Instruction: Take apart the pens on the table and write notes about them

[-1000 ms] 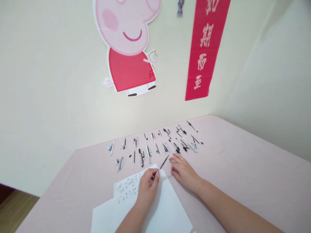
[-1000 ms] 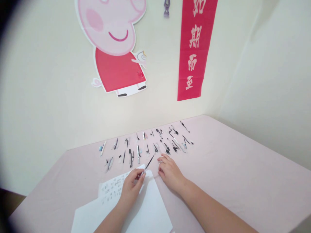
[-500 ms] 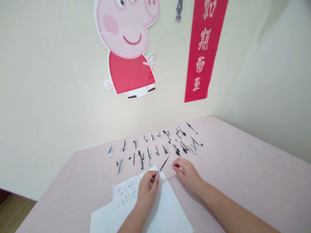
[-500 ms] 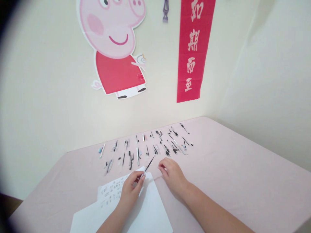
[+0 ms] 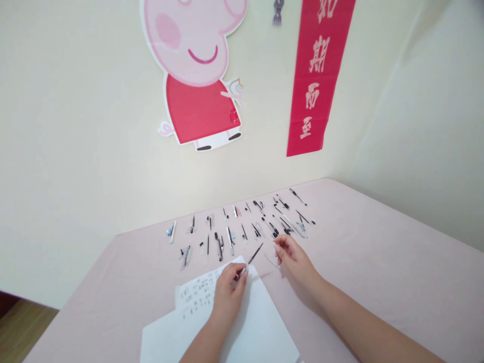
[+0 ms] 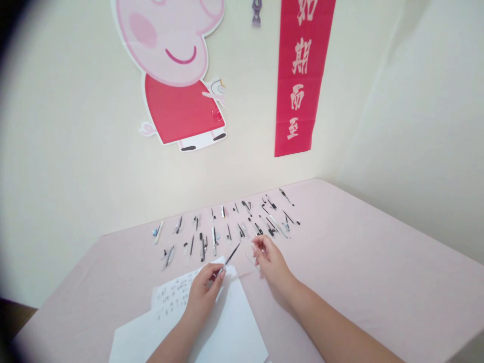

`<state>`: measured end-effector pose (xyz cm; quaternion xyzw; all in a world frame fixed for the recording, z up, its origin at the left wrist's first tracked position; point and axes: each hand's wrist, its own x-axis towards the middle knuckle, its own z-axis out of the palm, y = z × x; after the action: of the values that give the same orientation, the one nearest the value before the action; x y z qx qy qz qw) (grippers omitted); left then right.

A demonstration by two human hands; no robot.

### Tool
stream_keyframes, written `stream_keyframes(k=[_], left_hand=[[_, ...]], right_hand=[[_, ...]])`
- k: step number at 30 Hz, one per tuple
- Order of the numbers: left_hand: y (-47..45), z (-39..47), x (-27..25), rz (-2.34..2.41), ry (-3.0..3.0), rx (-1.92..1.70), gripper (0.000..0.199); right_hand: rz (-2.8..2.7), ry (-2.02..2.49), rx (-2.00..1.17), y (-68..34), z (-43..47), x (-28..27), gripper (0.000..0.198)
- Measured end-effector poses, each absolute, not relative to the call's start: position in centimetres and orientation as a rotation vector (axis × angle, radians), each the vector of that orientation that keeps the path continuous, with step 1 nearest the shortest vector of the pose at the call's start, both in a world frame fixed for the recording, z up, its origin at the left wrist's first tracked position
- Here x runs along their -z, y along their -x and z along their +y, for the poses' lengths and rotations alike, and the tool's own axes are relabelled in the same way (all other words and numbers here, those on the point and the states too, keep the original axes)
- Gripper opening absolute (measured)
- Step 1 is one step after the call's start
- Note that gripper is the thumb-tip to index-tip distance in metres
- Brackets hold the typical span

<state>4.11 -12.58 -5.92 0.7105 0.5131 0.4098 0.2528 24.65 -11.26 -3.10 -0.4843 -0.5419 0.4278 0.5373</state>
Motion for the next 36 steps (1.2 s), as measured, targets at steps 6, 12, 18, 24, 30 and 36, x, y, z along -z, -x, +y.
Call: stream_keyframes(k=[6, 12, 18, 24, 30, 36], left_hand=[[-4.1, -12.6, 5.8, 1.404, -1.947, -1.111, 0.019], [-4.2, -12.7, 5.7, 1.396, -2.002, -1.096, 0.017], [-4.1, -12.7, 5.8, 1.387, -2.066, -1.092, 0.016], [-4.1, -12.8, 5.8, 1.402, -2.095, -1.097, 0.017], [-4.1, -12.8, 5.7, 1.399, -2.102, -1.087, 0.017], [-4.1, -12.8, 5.8, 1.378, -2.103, -1.091, 0.018]], right_hand=[[-1.209, 1.116, -1.131, -24.9, -11.1, 2.1, 0.032], [-1.166, 1.089, -1.167, -25.2, -11.3, 1.6, 0.034], [-1.158, 1.079, -1.129, -25.4, -11.4, 0.9, 0.036], [-1.166, 1.056, -1.092, -25.6, -11.4, 0.9, 0.035], [-1.192, 1.076, -1.089, -25.6, -11.5, 0.8, 0.038], [-1.207, 1.085, -1.087, -25.6, -11.4, 1.0, 0.039]])
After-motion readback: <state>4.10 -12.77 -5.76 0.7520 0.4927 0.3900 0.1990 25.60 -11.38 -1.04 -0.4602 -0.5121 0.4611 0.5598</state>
